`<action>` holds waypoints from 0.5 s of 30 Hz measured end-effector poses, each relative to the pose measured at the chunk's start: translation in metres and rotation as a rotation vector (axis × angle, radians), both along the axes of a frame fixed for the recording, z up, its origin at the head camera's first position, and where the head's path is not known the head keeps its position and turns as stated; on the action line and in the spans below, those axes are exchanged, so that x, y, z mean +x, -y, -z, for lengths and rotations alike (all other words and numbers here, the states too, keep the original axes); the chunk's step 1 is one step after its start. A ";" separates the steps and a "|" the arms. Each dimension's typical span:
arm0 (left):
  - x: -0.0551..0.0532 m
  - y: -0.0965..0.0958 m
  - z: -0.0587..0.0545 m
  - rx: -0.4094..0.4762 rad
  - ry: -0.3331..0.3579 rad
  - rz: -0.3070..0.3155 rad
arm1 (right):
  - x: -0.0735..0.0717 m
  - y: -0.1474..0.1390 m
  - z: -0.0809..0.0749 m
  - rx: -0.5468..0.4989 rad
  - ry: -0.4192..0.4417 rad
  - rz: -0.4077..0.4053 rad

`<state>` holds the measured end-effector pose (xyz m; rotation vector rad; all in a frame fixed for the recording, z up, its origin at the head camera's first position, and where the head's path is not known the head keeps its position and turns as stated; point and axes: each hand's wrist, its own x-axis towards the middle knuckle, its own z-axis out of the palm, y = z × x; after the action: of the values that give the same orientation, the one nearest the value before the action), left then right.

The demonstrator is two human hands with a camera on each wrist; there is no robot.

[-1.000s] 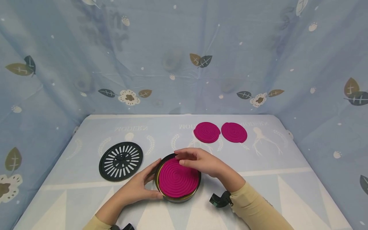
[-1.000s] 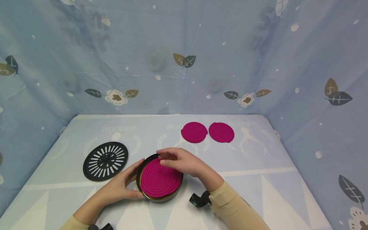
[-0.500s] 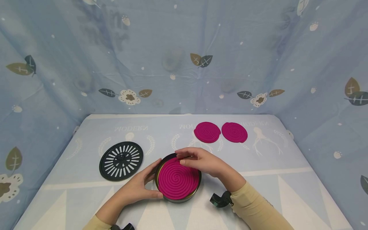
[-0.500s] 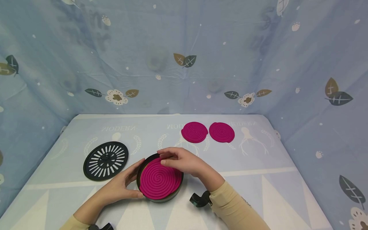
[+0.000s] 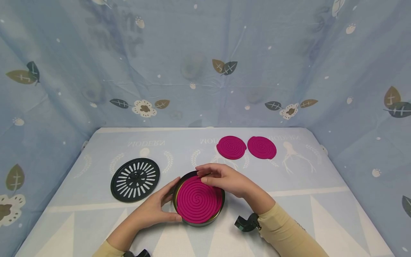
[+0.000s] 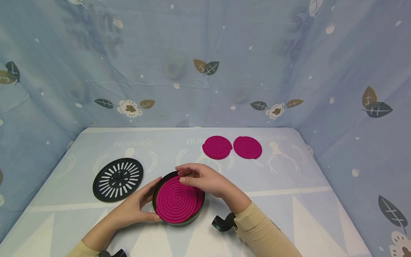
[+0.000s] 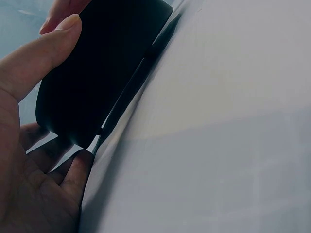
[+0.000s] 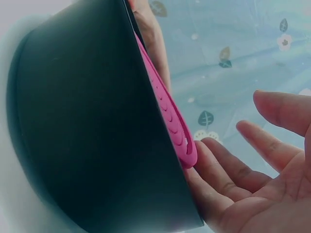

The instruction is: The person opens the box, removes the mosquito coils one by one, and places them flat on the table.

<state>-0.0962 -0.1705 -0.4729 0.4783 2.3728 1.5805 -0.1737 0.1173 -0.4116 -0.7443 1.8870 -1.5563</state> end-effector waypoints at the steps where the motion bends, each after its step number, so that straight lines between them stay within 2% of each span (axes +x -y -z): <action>1: 0.000 0.000 0.000 -0.001 0.001 0.000 | 0.000 0.000 0.000 0.000 0.004 0.000; 15: 0.000 -0.001 -0.001 -0.008 0.006 -0.004 | -0.002 -0.001 0.001 0.013 0.024 0.001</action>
<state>-0.0961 -0.1698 -0.4714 0.4664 2.3763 1.5709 -0.1754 0.1179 -0.4129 -0.7158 1.8783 -1.5448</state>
